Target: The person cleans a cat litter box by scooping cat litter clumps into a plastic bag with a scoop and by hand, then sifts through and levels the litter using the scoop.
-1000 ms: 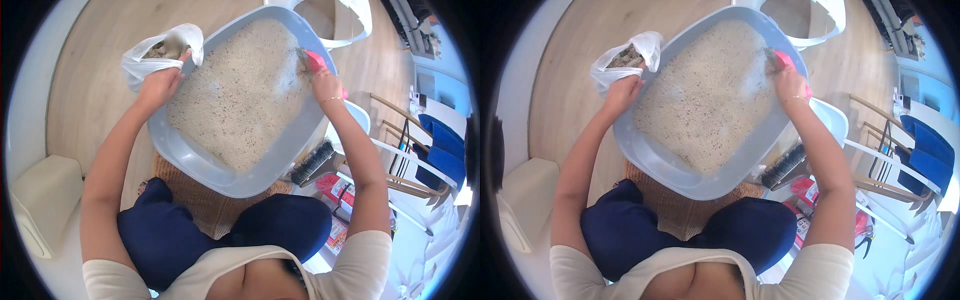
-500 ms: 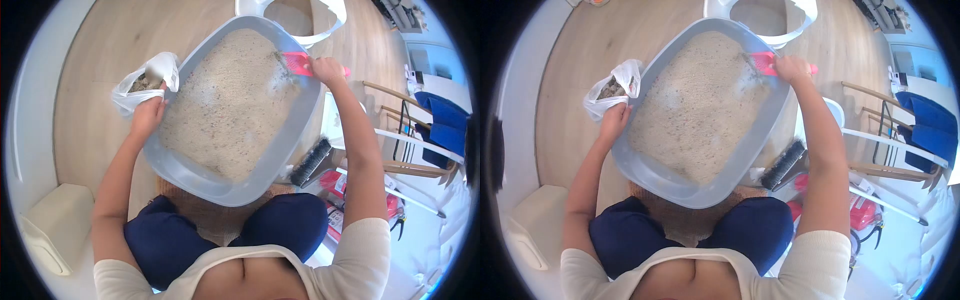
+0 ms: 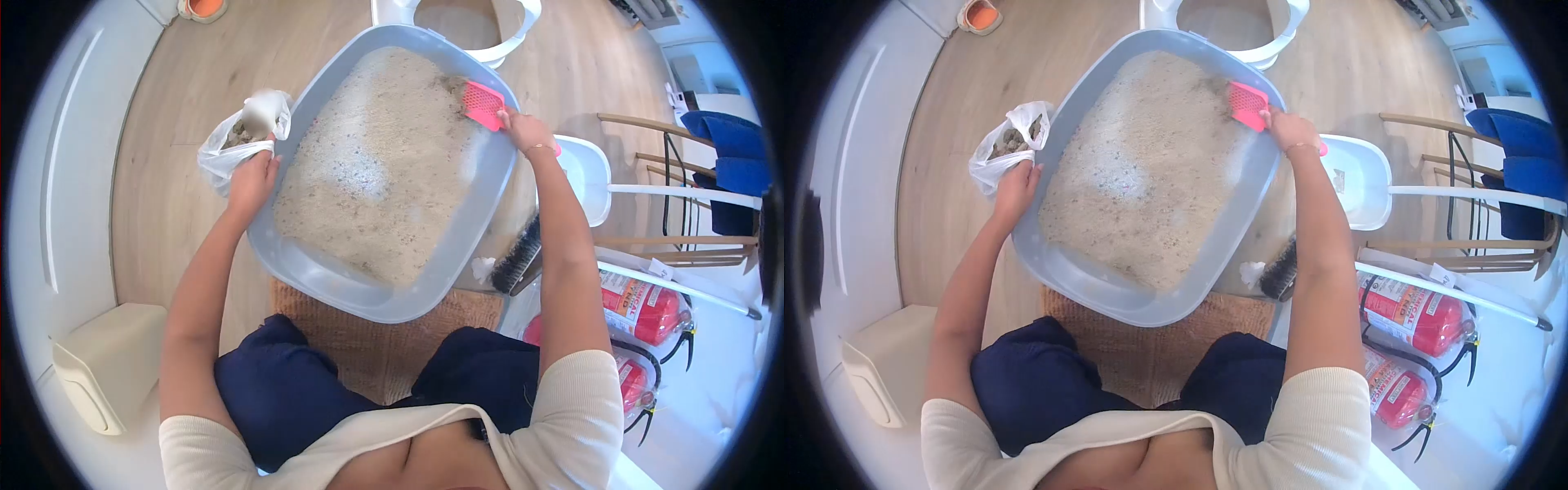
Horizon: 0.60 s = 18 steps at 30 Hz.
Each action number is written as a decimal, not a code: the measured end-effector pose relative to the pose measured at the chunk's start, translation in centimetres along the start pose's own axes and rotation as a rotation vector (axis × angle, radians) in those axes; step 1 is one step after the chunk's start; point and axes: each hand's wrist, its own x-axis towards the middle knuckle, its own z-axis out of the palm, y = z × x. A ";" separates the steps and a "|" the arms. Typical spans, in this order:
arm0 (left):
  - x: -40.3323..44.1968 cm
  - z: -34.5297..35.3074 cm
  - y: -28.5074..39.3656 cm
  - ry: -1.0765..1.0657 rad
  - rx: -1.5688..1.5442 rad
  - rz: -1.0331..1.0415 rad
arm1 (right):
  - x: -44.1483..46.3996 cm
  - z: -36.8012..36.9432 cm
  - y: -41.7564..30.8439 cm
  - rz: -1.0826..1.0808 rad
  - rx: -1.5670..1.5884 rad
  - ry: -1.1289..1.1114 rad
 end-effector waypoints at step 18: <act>-0.3 -0.2 0.3 0.134 -0.116 0.073 | 4.7 -0.7 -9.9 -0.330 -0.783 0.596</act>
